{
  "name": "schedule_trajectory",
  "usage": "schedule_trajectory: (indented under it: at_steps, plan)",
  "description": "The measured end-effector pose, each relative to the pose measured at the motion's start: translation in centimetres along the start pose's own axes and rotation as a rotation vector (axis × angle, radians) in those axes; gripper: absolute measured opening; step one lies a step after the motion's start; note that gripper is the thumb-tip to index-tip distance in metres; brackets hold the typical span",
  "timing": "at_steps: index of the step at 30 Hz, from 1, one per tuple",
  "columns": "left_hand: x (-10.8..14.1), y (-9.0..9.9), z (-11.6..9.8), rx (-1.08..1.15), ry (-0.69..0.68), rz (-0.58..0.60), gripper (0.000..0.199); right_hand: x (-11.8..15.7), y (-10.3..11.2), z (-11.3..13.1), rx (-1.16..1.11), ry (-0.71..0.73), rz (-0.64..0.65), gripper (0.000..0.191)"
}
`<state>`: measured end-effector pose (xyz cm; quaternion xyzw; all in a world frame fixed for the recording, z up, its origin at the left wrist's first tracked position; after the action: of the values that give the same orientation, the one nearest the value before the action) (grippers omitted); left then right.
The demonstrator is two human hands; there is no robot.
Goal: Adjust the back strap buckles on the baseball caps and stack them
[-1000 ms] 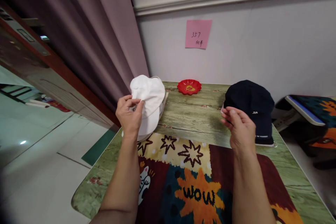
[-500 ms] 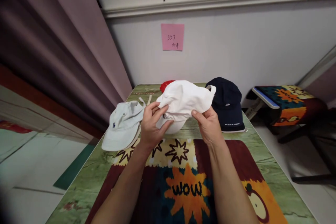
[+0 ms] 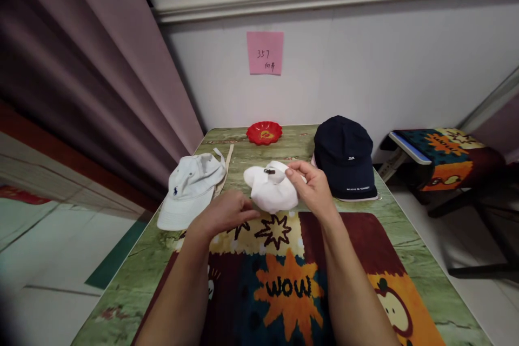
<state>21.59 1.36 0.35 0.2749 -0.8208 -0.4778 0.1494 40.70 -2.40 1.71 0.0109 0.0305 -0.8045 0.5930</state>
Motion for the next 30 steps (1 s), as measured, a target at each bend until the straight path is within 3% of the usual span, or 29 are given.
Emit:
schedule_trajectory:
  at_steps: [2, 4, 7, 13, 17, 21, 26, 30]
  plan:
    - [0.4, 2.1, 0.4, -0.055, 0.038, -0.121, 0.039, 0.1, -0.6, -0.1, 0.057, -0.007, 0.015, 0.028]
    - [0.6, 4.3, 1.0, -0.102, 0.064, -0.34, 0.03, 0.1, -0.8, -0.1, 0.071, -0.01, 0.01, 0.029]
    - [0.0, 4.8, 2.0, -0.029, 0.033, -0.549, 0.026, 0.1, -1.1, -0.5, 0.034, -0.046, 0.047, 0.026]
    - [-2.2, 0.2, 4.4, 0.212, 0.084, -0.393, 0.057, 0.4, -2.2, -1.2, 0.092, -0.12, 0.167, 0.02]
    - [-2.6, -0.4, 3.8, 0.225, 0.018, -0.31, 0.027, 0.2, -1.7, -1.3, 0.142, -0.138, 0.14, 0.016]
    - [-2.3, 0.8, 3.2, 0.37, -0.043, -0.415, 0.01, 0.4, -1.8, -0.7, 0.262, -0.105, 0.149, 0.023]
    - [-1.9, 1.3, 2.6, 0.722, -0.1, -0.537, 0.018, 1.7, -3.5, -0.4, 0.433, -0.129, 0.27, 0.032]
    - [-1.7, 1.4, 3.1, 0.822, -0.077, -0.592, 0.025, 2.6, -4.8, 1.5, 0.488, 0.021, 0.304, 0.027]
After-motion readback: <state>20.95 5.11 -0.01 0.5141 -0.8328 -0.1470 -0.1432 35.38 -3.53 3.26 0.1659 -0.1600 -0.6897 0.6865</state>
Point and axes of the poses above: each hand's wrist, its own x-axis away from the middle knuckle, its own y-axis out of the back of the hand, z = x × y, the point moved 10 cm from there along -x, towards the middle knuckle, and after that the axes turned 12 degrees about -y, right-handed, at the moved point
